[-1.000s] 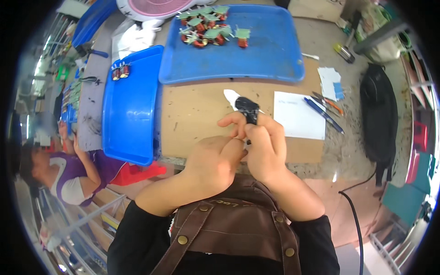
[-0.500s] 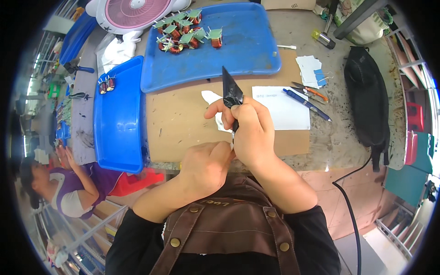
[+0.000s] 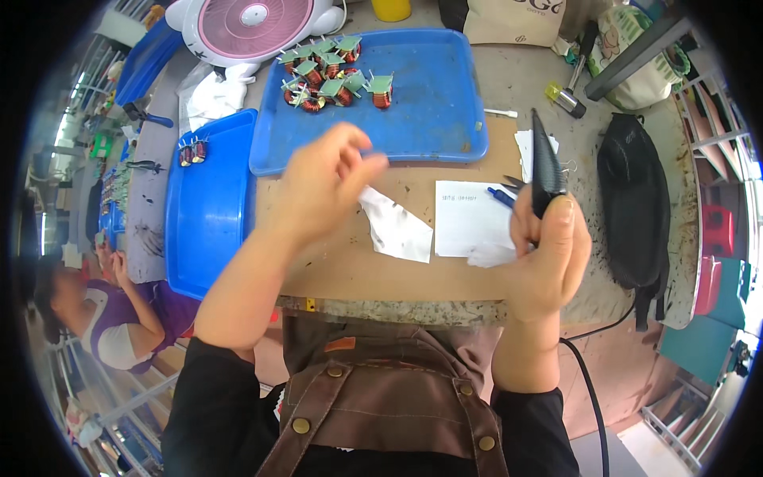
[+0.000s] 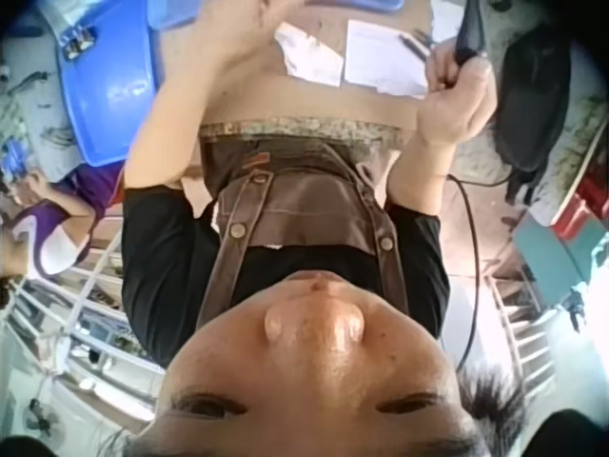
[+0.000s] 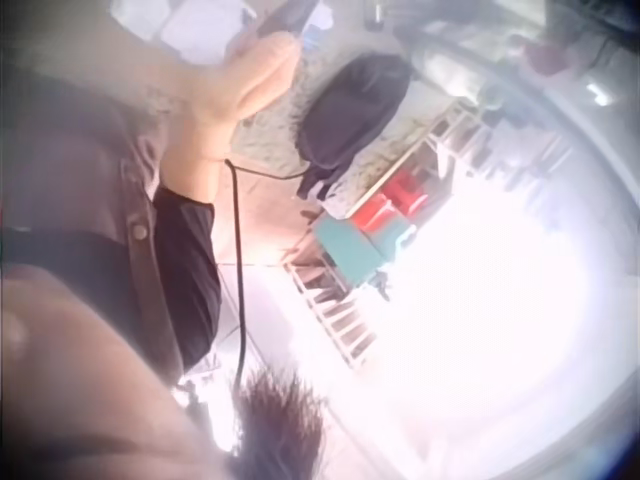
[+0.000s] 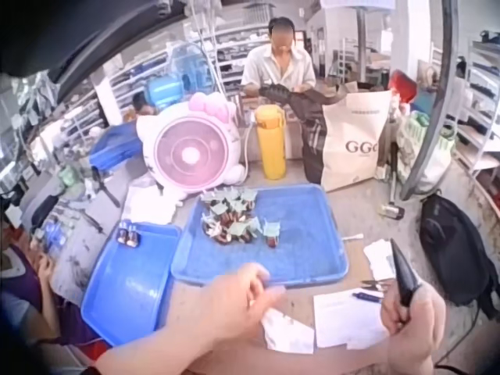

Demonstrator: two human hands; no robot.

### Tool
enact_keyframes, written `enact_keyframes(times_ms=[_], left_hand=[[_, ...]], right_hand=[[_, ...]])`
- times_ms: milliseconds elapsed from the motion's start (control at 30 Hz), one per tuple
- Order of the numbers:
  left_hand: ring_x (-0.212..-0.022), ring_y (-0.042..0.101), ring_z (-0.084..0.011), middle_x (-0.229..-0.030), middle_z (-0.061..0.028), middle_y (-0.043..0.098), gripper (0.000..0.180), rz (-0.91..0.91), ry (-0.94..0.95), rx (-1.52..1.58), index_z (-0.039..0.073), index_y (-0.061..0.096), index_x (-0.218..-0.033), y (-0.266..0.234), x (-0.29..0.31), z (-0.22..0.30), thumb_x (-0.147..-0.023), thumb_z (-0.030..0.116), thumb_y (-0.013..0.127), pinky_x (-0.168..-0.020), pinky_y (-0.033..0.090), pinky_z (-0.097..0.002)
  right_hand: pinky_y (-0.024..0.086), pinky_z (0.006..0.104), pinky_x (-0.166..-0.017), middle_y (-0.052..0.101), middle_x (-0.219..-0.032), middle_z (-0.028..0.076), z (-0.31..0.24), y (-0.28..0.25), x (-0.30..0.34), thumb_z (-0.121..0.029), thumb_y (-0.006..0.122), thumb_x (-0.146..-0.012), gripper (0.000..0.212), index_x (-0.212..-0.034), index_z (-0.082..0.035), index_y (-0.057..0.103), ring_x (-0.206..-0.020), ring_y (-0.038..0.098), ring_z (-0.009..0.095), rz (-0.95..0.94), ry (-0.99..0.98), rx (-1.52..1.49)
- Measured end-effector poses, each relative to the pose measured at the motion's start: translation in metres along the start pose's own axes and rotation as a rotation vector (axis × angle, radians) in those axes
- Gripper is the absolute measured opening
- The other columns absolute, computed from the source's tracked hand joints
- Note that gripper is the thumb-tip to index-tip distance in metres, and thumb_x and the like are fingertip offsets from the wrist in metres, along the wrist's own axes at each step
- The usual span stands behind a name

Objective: Assembling an inductor coil to a small PCB using a glue dispenser and wire cutters.

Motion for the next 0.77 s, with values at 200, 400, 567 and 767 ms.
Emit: enact_keyframes(times_ms=[200,400,567,767], left_hand=[[-0.071,0.06,-0.0293,-0.072,-0.0147,0.061,0.031,0.157,-0.205,-0.473,0.002,0.06,-0.079,0.012,-0.073,-0.023,-0.072,0.032,0.066,-0.063,0.047,-0.0374],[-0.074,0.061,-0.0308,-0.077,-0.0151,0.062,0.029,0.177,-0.267,-0.45,0.002,0.062,-0.079,0.026,-0.091,-0.033,-0.072,0.03,0.066,-0.064,0.049,-0.0387],[-0.072,0.06,-0.0303,-0.075,-0.0138,0.062,0.027,0.28,-0.257,-0.376,0.003,0.06,-0.078,0.03,-0.097,-0.038,-0.071,0.028,0.066,-0.062,0.048,-0.0392],[-0.073,0.062,-0.0232,-0.073,-0.0137,0.062,0.028,0.176,-0.081,0.181,0.004,0.061,-0.079,0.016,-0.083,-0.024,-0.069,0.029,0.068,-0.064,0.047,-0.0359]], right_hand=[[0.027,0.0187,-0.047,0.045,-0.063,-0.001,0.005,-0.023,-0.004,-0.017,0.048,-0.087,0.024,-0.084,0.004,0.058,-0.05,0.035,0.005,0.064,-0.148,0.381],[0.027,0.017,-0.047,0.047,-0.066,0.001,0.011,-0.042,0.003,-0.018,0.043,-0.091,0.026,-0.079,0.003,0.053,-0.054,0.036,0.004,0.241,-0.158,0.49],[0.026,0.0171,-0.047,0.045,-0.062,-0.001,0.018,-0.038,0.008,-0.019,0.04,-0.092,0.027,-0.083,0.003,0.053,-0.053,0.035,0.003,0.207,-0.19,0.292],[0.026,0.0177,-0.046,0.047,-0.071,0.001,0.014,-0.04,0.008,-0.021,0.042,-0.091,0.025,-0.091,0.003,0.05,-0.053,0.034,0.003,0.196,-0.049,0.058]])
Point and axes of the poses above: each hand's wrist, its own x-axis away from the middle knuckle, its own y-axis out of the palm, z = x × y, the point moved 4 cm from there along -x, towards the middle knuckle
